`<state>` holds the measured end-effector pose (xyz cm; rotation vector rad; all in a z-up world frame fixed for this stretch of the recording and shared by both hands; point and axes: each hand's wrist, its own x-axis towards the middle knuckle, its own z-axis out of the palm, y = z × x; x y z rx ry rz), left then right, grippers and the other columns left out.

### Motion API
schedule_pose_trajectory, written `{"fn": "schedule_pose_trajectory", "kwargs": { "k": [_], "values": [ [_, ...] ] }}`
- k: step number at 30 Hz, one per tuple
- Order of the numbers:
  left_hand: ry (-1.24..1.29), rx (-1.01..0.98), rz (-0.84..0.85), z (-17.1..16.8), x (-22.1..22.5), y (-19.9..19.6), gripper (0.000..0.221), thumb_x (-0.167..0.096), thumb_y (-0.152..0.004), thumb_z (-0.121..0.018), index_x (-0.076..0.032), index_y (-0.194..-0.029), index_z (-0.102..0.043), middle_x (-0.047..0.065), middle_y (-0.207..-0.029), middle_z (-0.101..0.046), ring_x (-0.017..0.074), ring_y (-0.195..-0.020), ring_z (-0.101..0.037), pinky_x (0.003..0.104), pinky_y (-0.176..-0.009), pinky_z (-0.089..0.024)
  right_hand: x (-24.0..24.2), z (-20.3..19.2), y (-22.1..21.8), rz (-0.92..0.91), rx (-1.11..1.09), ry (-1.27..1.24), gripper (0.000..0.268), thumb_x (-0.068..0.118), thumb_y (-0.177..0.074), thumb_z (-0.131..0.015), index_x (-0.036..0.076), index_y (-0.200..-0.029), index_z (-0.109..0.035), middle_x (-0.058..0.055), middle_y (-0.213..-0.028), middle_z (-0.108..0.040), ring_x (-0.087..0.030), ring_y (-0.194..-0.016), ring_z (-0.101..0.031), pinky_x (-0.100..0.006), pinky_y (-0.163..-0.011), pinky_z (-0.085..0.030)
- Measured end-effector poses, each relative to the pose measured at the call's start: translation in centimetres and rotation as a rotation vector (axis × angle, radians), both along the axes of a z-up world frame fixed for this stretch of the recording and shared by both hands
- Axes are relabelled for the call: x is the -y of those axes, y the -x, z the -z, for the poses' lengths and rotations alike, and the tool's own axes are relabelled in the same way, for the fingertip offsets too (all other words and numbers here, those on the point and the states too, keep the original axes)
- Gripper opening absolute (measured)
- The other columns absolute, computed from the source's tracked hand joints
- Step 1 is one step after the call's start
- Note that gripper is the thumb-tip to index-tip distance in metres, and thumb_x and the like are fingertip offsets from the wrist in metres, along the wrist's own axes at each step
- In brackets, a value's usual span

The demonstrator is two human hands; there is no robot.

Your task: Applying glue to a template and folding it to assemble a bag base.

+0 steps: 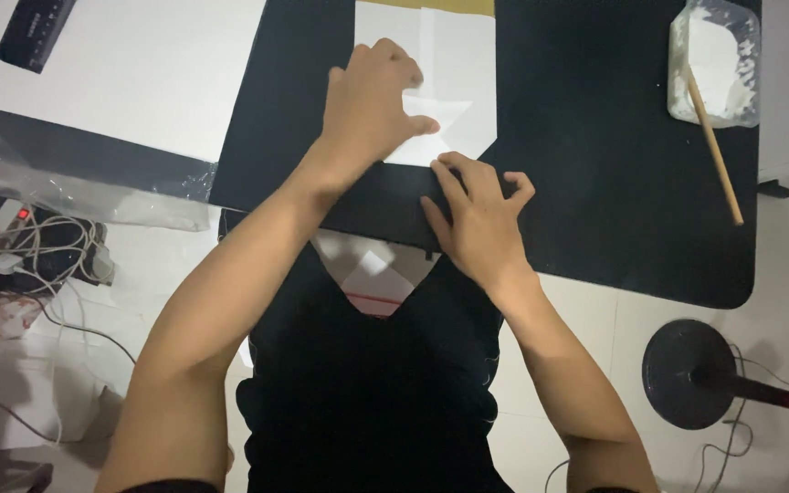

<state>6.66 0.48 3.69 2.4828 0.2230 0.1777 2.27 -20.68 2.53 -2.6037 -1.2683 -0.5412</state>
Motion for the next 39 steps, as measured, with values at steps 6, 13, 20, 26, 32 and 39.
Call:
{"fn": "schedule_pose_trajectory", "kwargs": {
  "k": [6, 13, 20, 26, 32, 39],
  "values": [
    [-0.874, 0.8, -0.1, 0.7, 2.4, 6.8, 0.015, -0.027, -0.091, -0.075, -0.014, -0.092, -0.068, 0.001, -0.082, -0.058, 0.0168, -0.081, -0.055, 0.031, -0.08, -0.048, -0.4, -1.5, -0.3, 0.045, -0.262, 0.037, 0.037, 0.024, -0.101, -0.064, 0.004, -0.133, -0.066, -0.016, -0.127, -0.064, -0.029, -0.119, -0.057, -0.061, -0.099, -0.015],
    [-0.587, 0.1, 0.353, 2.8, 2.8, 9.6, 0.032, -0.014, -0.103, -0.048, -0.008, -0.133, -0.056, 0.01, -0.13, -0.057, 0.0241, -0.125, -0.05, 0.04, -0.101, -0.041, -0.7, -1.5, -0.7, 0.052, -0.155, 0.123, 0.032, 0.022, -0.103, -0.058, 0.01, -0.132, -0.067, -0.007, -0.123, -0.065, -0.022, -0.113, -0.058, -0.058, -0.095, -0.02],
    [-0.663, 0.101, 0.269, 4.3, 3.1, 10.3, 0.045, -0.011, -0.104, -0.038, -0.012, -0.149, -0.041, 0.006, -0.14, -0.036, 0.0205, -0.129, -0.033, 0.037, -0.097, -0.03, -2.5, -3.8, -1.6, -0.04, -0.131, 0.155, 0.036, 0.003, -0.098, -0.06, 0.008, -0.133, -0.066, -0.009, -0.119, -0.066, -0.026, -0.109, -0.057, -0.06, -0.092, -0.02],
    [-0.64, 0.028, 0.276, 3.3, 3.2, 10.3, 0.043, -0.015, -0.106, -0.035, -0.013, -0.148, -0.04, 0.005, -0.14, -0.034, 0.0193, -0.13, -0.031, 0.039, -0.101, -0.032, -2.5, -3.1, -2.6, -0.052, -0.089, 0.187, 0.035, 0.001, -0.099, -0.053, 0.008, -0.131, -0.064, -0.01, -0.126, -0.061, -0.024, -0.096, -0.051, -0.055, -0.089, -0.021],
    [-0.687, 0.081, 0.285, 4.1, 3.2, 10.2, 0.043, -0.017, -0.107, -0.037, -0.012, -0.149, -0.04, 0.006, -0.141, -0.034, 0.0203, -0.131, -0.031, 0.04, -0.1, -0.032, -2.4, -2.8, -3.4, -0.111, -0.075, 0.192, 0.032, -0.002, -0.095, -0.053, 0.007, -0.124, -0.065, -0.01, -0.126, -0.061, -0.024, -0.092, -0.052, -0.053, -0.086, -0.024],
    [-0.612, 0.147, 0.29, 3.4, 3.2, 10.1, 0.033, -0.014, -0.105, -0.044, -0.012, -0.135, -0.057, 0.007, -0.127, -0.055, 0.0215, -0.122, -0.05, 0.044, -0.093, -0.035, -2.3, -4.8, -5.2, -0.079, -0.234, 0.226, 0.028, 0.009, -0.098, -0.058, 0.007, -0.124, -0.07, -0.012, -0.11, -0.071, -0.032, -0.102, -0.057, -0.06, -0.092, -0.021]
  ]
}}
